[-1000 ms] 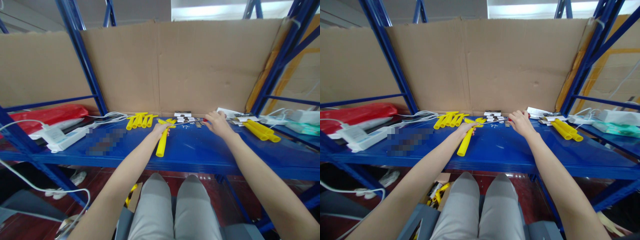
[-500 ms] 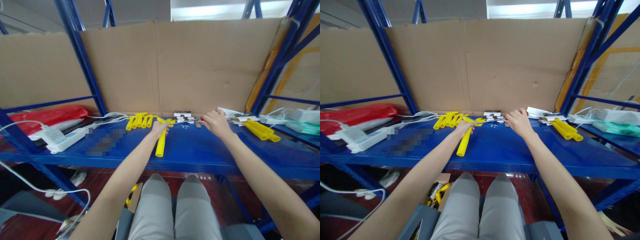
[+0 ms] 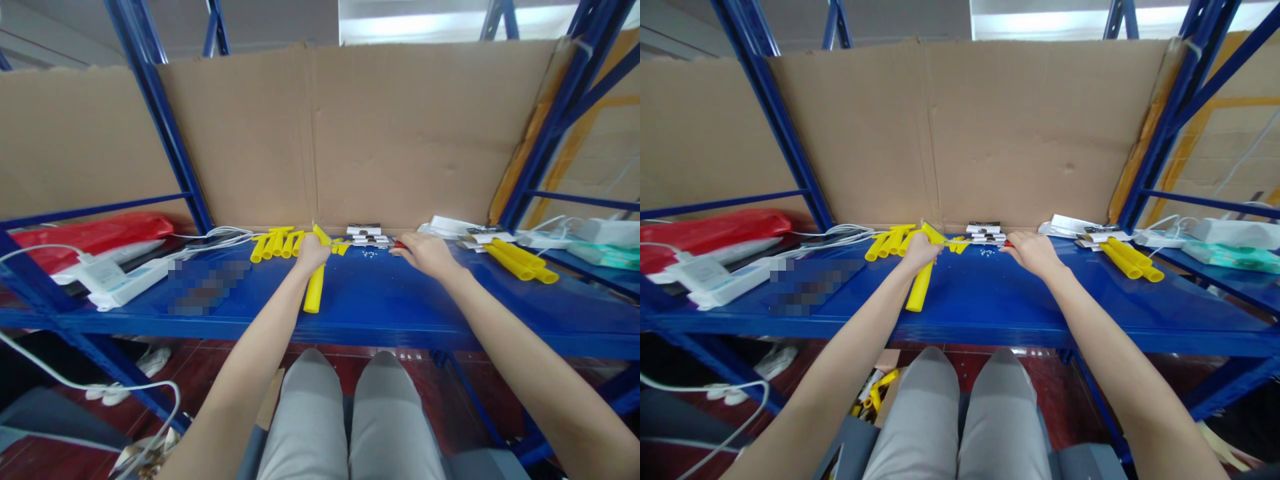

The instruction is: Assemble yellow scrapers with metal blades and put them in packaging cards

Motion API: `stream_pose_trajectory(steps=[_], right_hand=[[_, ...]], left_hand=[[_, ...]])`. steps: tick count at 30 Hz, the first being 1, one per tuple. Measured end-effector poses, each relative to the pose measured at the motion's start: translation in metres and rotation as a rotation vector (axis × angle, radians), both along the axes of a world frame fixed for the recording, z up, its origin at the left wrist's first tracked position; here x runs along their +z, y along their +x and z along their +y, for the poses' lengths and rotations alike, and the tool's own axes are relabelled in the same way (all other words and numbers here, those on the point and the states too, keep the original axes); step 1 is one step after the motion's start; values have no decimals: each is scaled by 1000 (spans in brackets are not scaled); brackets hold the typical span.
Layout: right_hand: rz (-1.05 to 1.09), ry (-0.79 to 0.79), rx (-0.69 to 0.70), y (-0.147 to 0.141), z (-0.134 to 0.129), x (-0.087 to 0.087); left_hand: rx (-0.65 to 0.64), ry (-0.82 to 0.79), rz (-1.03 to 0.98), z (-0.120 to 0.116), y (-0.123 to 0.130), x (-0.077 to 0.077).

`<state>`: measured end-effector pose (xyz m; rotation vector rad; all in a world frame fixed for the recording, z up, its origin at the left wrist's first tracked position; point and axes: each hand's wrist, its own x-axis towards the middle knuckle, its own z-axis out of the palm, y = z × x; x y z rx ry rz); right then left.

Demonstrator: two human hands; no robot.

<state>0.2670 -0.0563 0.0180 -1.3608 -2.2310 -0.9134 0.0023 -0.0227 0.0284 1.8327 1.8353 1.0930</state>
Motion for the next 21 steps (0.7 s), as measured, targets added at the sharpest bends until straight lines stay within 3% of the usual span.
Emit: stream_pose_trajectory(steps=[5,12,21], right_hand=[[38,-116,-22,-5,0,-5],[19,-189,-97,-4,0,-5],[-10,-179,-3,-7,2,-9]], left_hand=[[37,31,21,-5,-1,5],[18,45,-32,0,-4,0],[31,16,98,1,-6,-2]])
